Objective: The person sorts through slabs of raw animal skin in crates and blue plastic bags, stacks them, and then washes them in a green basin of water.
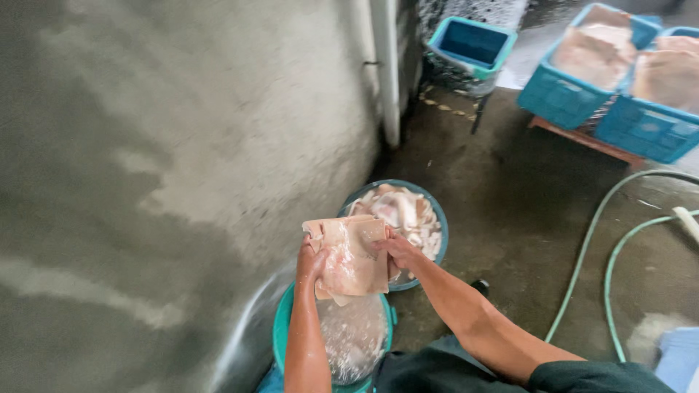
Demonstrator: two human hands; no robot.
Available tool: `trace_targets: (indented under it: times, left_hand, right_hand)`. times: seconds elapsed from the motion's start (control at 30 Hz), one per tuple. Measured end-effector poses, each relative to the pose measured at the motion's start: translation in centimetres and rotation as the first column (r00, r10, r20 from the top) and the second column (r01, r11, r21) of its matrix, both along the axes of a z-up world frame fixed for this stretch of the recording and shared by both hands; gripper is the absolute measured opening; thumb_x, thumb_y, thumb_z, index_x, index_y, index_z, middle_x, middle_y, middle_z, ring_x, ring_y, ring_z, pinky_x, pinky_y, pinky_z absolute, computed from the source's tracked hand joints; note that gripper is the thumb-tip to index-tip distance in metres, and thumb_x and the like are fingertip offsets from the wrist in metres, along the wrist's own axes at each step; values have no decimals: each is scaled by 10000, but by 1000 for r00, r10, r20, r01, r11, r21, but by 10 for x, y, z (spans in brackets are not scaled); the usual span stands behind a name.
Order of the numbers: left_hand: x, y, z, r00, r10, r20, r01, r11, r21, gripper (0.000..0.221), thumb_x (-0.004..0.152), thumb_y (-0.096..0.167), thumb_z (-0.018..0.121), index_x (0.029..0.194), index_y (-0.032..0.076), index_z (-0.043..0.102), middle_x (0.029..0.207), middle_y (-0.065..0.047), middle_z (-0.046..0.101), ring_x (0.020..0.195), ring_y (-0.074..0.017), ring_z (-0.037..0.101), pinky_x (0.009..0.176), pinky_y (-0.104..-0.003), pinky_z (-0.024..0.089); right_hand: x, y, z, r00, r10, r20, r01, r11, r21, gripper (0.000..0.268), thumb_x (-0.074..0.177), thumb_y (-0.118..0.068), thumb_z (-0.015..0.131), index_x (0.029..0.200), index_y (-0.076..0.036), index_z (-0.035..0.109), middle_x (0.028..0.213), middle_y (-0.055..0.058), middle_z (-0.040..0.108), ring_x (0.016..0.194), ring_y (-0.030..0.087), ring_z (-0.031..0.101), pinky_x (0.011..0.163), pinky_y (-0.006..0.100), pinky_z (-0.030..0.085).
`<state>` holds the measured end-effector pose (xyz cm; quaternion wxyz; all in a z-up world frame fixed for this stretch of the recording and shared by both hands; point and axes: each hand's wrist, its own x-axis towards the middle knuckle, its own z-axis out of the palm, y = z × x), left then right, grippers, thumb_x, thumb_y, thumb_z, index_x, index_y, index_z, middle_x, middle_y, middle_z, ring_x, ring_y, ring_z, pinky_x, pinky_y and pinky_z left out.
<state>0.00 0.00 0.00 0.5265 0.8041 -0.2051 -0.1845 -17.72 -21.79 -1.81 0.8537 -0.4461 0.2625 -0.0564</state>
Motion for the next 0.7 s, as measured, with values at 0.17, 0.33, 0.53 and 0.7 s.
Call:
trace_targets:
  times: [0.17, 0.33, 0.53, 0.7]
  left_hand:
    - [-5, -139, 10, 990, -139, 9, 139, 987, -84, 663, 725, 96, 772, 1338, -2, 539, 1205, -195, 703, 1114, -289, 683, 956, -375, 526]
    - [-41, -282, 58, 952, -280, -122, 256, 950, -177, 532, 722, 45, 766, 1228, 12, 606, 1102, -129, 738, 978, -237, 698, 874, -353, 544]
    - [-100, -453, 122, 869, -449, -209, 407, 888, -214, 491, 746, 25, 770, 1209, 31, 608, 1056, -97, 743, 918, -194, 695, 828, -328, 553]
    - [-126, -576, 112, 776, -620, -115, 564, 765, -312, 502, 753, 58, 775, 1215, 8, 585, 1073, -86, 718, 932, -172, 673, 832, -338, 574]
  right_hand:
    - [-36, -107, 49, 987, -156, -36, 154, 986, -58, 603, 818, 72, 683, 1365, -151, 559, 1215, 42, 692, 1155, 225, 662, 1001, 436, 556]
    - [-91, -226, 103, 952, -291, -91, 279, 952, -126, 559, 803, 76, 671, 1316, -114, 557, 1138, 69, 685, 1079, 244, 680, 914, 443, 591]
    - [-169, -355, 164, 901, -434, -1, 420, 870, -258, 567, 776, 84, 688, 1300, -93, 566, 1146, 72, 685, 1032, 216, 691, 889, 404, 605]
    - [-230, -418, 190, 840, -469, 272, 526, 828, -197, 515, 830, 49, 722, 1317, -37, 576, 1155, 98, 672, 1022, 207, 674, 878, 380, 583]
